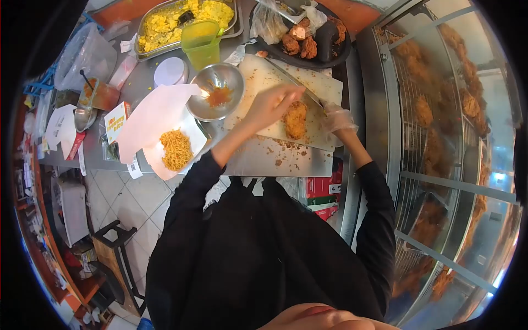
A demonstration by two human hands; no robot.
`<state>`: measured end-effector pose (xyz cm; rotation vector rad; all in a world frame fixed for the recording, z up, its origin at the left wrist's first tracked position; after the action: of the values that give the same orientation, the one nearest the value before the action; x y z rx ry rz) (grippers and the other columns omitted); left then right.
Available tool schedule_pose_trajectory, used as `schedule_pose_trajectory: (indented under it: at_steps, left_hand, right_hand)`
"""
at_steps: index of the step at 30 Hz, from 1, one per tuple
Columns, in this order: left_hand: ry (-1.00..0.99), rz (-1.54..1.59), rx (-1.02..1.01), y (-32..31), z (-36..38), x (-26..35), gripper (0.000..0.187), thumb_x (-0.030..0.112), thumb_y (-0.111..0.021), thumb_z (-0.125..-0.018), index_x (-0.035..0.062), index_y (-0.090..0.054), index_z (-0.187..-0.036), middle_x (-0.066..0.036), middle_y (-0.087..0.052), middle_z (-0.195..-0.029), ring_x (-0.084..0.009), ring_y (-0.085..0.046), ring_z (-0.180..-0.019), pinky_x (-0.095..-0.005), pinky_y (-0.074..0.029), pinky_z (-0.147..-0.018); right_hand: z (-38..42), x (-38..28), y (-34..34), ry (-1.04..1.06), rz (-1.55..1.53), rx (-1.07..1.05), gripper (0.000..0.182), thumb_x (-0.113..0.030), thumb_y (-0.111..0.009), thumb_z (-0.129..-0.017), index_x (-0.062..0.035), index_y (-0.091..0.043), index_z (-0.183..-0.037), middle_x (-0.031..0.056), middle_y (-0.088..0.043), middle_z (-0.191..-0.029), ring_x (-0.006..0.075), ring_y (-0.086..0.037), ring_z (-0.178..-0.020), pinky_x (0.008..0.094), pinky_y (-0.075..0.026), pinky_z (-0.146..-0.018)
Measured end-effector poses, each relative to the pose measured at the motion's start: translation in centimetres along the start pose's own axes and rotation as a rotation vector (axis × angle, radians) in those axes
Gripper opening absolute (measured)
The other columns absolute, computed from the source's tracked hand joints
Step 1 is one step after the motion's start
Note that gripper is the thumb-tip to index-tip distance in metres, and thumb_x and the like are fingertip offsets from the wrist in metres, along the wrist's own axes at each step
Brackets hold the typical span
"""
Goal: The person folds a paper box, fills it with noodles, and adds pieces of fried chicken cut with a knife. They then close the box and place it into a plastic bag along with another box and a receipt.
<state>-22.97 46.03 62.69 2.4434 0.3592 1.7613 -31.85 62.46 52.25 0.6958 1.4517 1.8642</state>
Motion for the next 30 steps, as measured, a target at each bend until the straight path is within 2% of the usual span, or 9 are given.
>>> schedule_pose_trajectory:
  at_steps: [4,7,10,14,18,20,24,26,30]
  left_hand:
    - [-0.064,-0.231,0.007,-1.7,-8.0,-0.9,0.027,0.025,-0.044,-0.084,0.0050,-0.055,-0.098,-0.007,-0.057,-0.093,-0.0198,-0.055,-0.087,-0.0312,-0.042,-0.075]
    - [-0.290,-0.854,-0.138,-4.7,-9.7,-6.5,0.040,0.037,-0.035,-0.086,0.0091,-0.049,-0.112,-0.012,-0.046,-0.115,-0.0241,-0.034,-0.115,-0.0387,-0.021,-0.098]
    - [-0.201,-1.007,-0.307,-5.5,-7.7,-10.2,0.045,0.041,-0.030,-0.086,0.0114,-0.045,-0.117,-0.013,-0.038,-0.124,-0.0253,-0.023,-0.122,-0.0417,-0.012,-0.101]
    - [-0.082,-0.975,-0.333,-5.6,-6.3,-12.6,0.048,0.042,-0.026,-0.086,0.0139,-0.038,-0.123,-0.013,-0.026,-0.132,-0.0246,-0.015,-0.125,-0.0418,-0.007,-0.102]
    - [-0.085,-0.990,-0.135,-4.9,-4.4,-13.0,0.052,0.045,-0.027,-0.085,0.0167,-0.027,-0.129,-0.016,-0.015,-0.135,-0.0267,-0.010,-0.126,-0.0450,-0.004,-0.101]
    - [-0.078,-0.967,-0.065,-4.4,-4.2,-13.6,0.054,0.047,-0.026,-0.085,0.0174,-0.025,-0.130,-0.017,-0.014,-0.135,-0.0273,-0.010,-0.126,-0.0468,-0.004,-0.100]
    - [-0.102,-0.943,-0.043,-4.3,-3.0,-13.1,0.055,0.047,-0.028,-0.084,0.0169,-0.023,-0.130,-0.017,-0.012,-0.135,-0.0288,-0.008,-0.126,-0.0475,-0.003,-0.100]
    - [-0.116,-0.946,-0.019,-4.2,-3.2,-13.2,0.055,0.047,-0.028,-0.084,0.0165,-0.023,-0.130,-0.017,-0.011,-0.136,-0.0286,-0.006,-0.126,-0.0473,-0.002,-0.100]
    - [-0.057,-0.930,-0.010,-3.2,-3.9,-11.8,0.056,0.048,-0.028,-0.084,0.0152,-0.024,-0.130,-0.017,-0.009,-0.136,-0.0278,-0.003,-0.127,-0.0480,0.000,-0.099]
  right_hand:
    - [2.4,1.9,0.5,-0.182,-0.039,-0.038,0.023,-0.028,-0.042,-0.080,-0.0131,-0.052,-0.094,0.0099,-0.057,-0.092,0.0253,-0.056,-0.086,0.0360,-0.046,-0.071]
    - [4.4,1.7,0.3,-0.115,-0.089,-0.050,0.018,-0.027,-0.043,-0.081,-0.0138,-0.053,-0.087,0.0096,-0.058,-0.088,0.0251,-0.057,-0.082,0.0371,-0.046,-0.067]
    - [5.1,1.3,-0.4,-0.047,-0.127,-0.013,0.014,-0.026,-0.047,-0.079,-0.0126,-0.053,-0.080,0.0091,-0.058,-0.084,0.0250,-0.057,-0.079,0.0375,-0.046,-0.063]
    - [5.2,0.3,0.8,-0.033,-0.134,0.017,0.014,-0.024,-0.050,-0.077,-0.0100,-0.051,-0.076,0.0095,-0.056,-0.077,0.0255,-0.058,-0.074,0.0362,-0.047,-0.060]
    - [4.4,1.6,-4.2,-0.027,-0.055,-0.116,0.014,-0.017,-0.054,-0.070,-0.0103,-0.050,-0.082,0.0099,-0.055,-0.080,0.0277,-0.056,-0.071,0.0376,-0.046,-0.059]
    - [4.5,1.2,-3.0,0.029,-0.053,0.068,0.015,-0.019,-0.055,-0.068,-0.0098,-0.049,-0.078,0.0098,-0.054,-0.077,0.0267,-0.056,-0.070,0.0379,-0.046,-0.058]
    - [4.6,1.5,-5.4,-0.035,0.064,0.130,0.016,-0.020,-0.055,-0.068,-0.0097,-0.049,-0.078,0.0096,-0.054,-0.076,0.0250,-0.057,-0.071,0.0382,-0.046,-0.057]
    - [4.7,1.4,-3.7,0.054,0.077,0.356,0.017,-0.024,-0.054,-0.070,-0.0094,-0.049,-0.076,0.0102,-0.055,-0.072,0.0242,-0.057,-0.067,0.0386,-0.045,-0.056]
    - [5.4,-0.1,1.9,0.007,-0.003,0.188,0.012,-0.021,-0.050,-0.072,-0.0097,-0.052,-0.076,0.0105,-0.056,-0.073,0.0265,-0.057,-0.064,0.0398,-0.046,-0.055]
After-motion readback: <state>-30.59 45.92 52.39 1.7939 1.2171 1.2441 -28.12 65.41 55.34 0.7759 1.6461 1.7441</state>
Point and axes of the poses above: each hand's wrist, its own z-axis away from the middle knuckle, its own y-axis out of the back of the hand, x = y × z, the point moved 9 cm from there along -z, towards the middle knuckle
